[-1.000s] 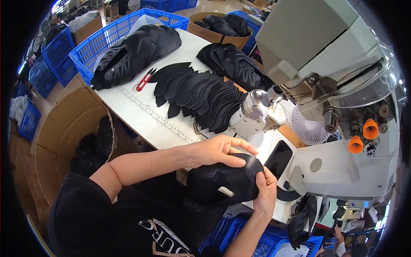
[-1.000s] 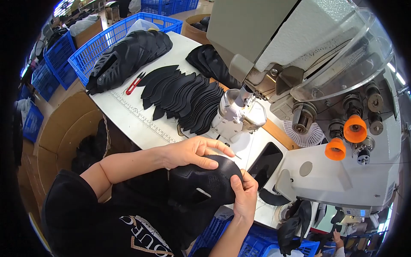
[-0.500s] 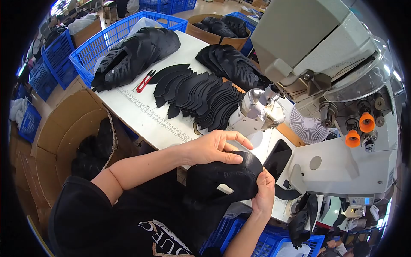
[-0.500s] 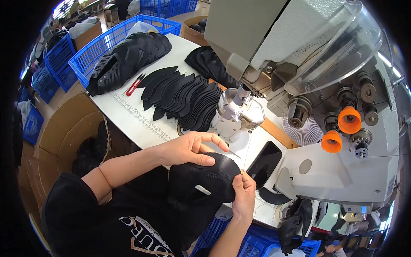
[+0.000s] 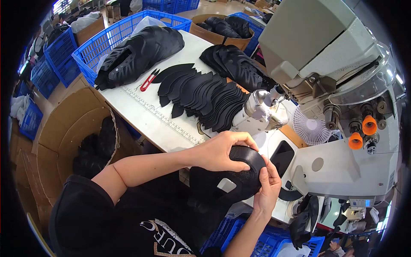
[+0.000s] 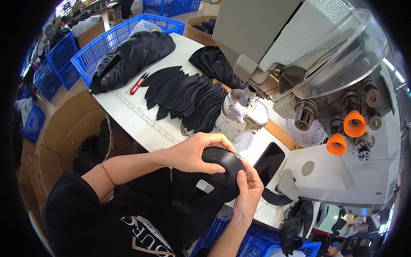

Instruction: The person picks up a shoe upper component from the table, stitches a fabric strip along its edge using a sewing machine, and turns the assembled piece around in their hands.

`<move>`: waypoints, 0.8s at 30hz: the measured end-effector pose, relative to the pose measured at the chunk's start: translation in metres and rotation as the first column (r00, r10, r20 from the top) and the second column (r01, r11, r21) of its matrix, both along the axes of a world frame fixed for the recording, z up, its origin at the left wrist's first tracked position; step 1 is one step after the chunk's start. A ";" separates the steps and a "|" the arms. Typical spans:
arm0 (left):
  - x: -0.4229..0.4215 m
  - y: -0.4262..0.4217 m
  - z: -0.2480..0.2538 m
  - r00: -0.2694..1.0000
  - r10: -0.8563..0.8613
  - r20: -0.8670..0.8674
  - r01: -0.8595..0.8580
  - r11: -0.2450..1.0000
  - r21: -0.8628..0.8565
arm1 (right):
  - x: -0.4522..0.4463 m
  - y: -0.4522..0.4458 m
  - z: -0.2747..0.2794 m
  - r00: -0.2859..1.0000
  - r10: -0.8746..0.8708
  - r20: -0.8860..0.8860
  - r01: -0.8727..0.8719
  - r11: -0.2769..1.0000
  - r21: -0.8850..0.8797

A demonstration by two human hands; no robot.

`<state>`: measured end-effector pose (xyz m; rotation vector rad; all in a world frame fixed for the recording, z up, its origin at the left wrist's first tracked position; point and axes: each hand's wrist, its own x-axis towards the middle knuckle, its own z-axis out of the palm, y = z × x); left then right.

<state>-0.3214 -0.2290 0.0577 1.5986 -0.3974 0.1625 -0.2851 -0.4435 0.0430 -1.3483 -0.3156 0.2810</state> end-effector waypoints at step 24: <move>-0.016 0.019 -0.007 0.950 -0.192 -0.247 0.094 0.928 -0.360 | -0.005 -0.013 0.011 0.996 -0.032 -0.079 0.033 0.999 0.019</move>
